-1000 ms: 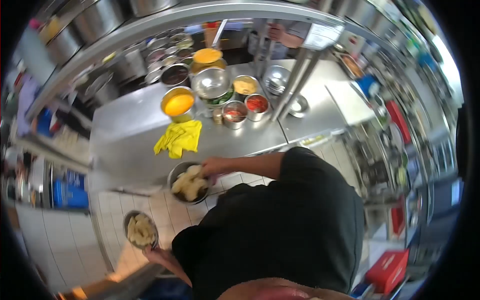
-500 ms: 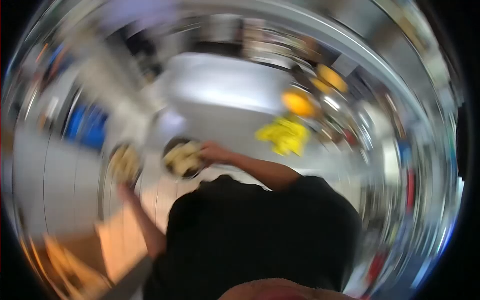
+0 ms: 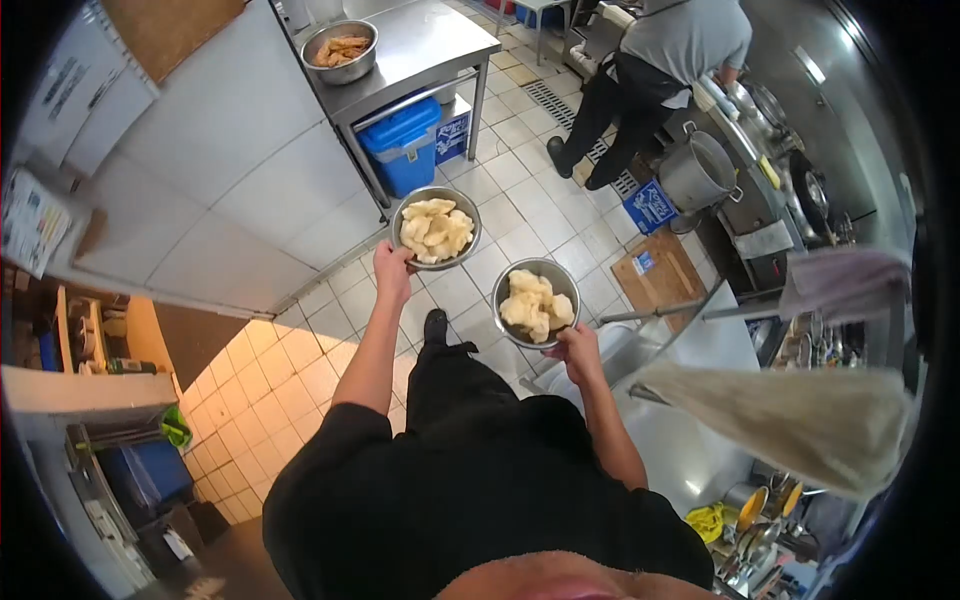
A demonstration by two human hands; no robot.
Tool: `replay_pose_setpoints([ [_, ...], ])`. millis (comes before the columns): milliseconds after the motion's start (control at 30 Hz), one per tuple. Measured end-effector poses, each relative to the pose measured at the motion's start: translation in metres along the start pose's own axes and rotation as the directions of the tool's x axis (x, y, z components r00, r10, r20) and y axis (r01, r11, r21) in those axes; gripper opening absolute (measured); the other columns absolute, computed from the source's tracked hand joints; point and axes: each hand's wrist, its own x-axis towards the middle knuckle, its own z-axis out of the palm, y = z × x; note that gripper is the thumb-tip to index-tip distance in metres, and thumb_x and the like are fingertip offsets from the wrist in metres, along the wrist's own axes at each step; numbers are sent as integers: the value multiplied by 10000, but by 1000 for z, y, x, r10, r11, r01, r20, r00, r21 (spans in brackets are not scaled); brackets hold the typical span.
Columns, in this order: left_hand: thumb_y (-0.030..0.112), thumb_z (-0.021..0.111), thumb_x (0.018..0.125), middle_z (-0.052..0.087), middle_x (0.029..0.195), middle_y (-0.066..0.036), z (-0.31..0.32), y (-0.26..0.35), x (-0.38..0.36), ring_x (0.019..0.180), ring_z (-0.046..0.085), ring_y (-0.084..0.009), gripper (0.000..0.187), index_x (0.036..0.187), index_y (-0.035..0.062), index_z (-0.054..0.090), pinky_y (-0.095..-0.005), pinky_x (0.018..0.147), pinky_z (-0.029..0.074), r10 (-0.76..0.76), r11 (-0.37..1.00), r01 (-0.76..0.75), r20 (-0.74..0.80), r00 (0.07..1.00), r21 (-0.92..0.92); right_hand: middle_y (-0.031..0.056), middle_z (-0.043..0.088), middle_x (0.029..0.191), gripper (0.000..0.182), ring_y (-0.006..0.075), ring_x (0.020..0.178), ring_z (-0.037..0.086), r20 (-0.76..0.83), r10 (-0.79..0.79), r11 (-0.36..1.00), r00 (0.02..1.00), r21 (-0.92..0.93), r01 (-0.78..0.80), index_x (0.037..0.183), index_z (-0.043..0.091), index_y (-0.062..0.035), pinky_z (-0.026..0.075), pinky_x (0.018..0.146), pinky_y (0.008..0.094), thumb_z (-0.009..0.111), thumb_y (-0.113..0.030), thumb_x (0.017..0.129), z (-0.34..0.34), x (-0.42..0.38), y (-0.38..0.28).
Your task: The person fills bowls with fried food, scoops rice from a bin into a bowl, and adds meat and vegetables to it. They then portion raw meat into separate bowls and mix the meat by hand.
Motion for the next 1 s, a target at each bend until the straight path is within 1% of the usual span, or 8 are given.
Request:
replay_pose_setpoints([
  [200,-47,532,731,512,729,-43,44,76,169,542,544,-148,200,806,85,401,-301,475,511,-25,998,21,71,997,53,133,632,880,215,227,628,629,-210,-20,998,978,52,31,1002,523,17,583,617,382,486,-12,792,84,88,-95],
  [367,-56,548,733,494,742,-57,79,105,267,592,547,-173,203,803,68,404,-320,399,441,18,994,-12,53,998,-106,154,625,866,246,249,661,649,-140,-135,989,981,39,141,1045,490,25,586,620,393,479,-22,803,119,165,-161],
  [500,-67,530,734,514,820,-88,95,115,340,635,598,-230,193,817,52,402,-376,504,566,10,991,-9,11,1000,-132,173,608,872,249,259,654,639,-154,-132,983,979,106,150,1046,478,38,593,632,427,476,-19,804,168,245,-210],
  [600,-63,497,756,516,876,-116,105,131,363,737,596,-255,179,887,26,412,-506,653,580,-26,995,27,9,1000,-98,174,595,870,244,268,654,637,-130,-137,977,982,143,155,1036,475,44,593,621,418,478,-12,798,194,311,-237],
  [700,-64,497,761,520,906,-141,120,148,380,769,609,-283,197,919,17,412,-531,652,578,-37,990,38,14,999,-139,176,567,902,242,300,665,632,-82,-182,965,980,178,194,1024,454,45,587,652,455,490,-7,791,224,388,-266],
  [800,-72,500,761,519,865,-123,128,143,411,709,637,-290,181,865,29,391,-479,595,602,-30,994,26,-43,999,-107,172,551,925,232,307,717,635,-65,-191,964,979,175,200,1022,461,61,588,669,459,481,-10,801,257,465,-290],
  [900,-59,524,770,516,886,-117,128,128,444,760,624,-263,233,979,-3,438,-448,625,605,-50,996,47,-36,998,-80,172,561,948,257,310,750,636,-47,-286,948,957,131,290,1053,495,68,588,684,450,472,-10,810,303,508,-319],
  [1000,-20,553,822,523,934,-119,124,111,475,828,599,-248,233,1026,-4,440,-437,696,584,-95,993,92,-40,995,-77,179,593,914,272,305,729,647,-14,-172,979,985,114,172,1072,499,74,586,678,432,469,-14,816,342,559,-338],
])
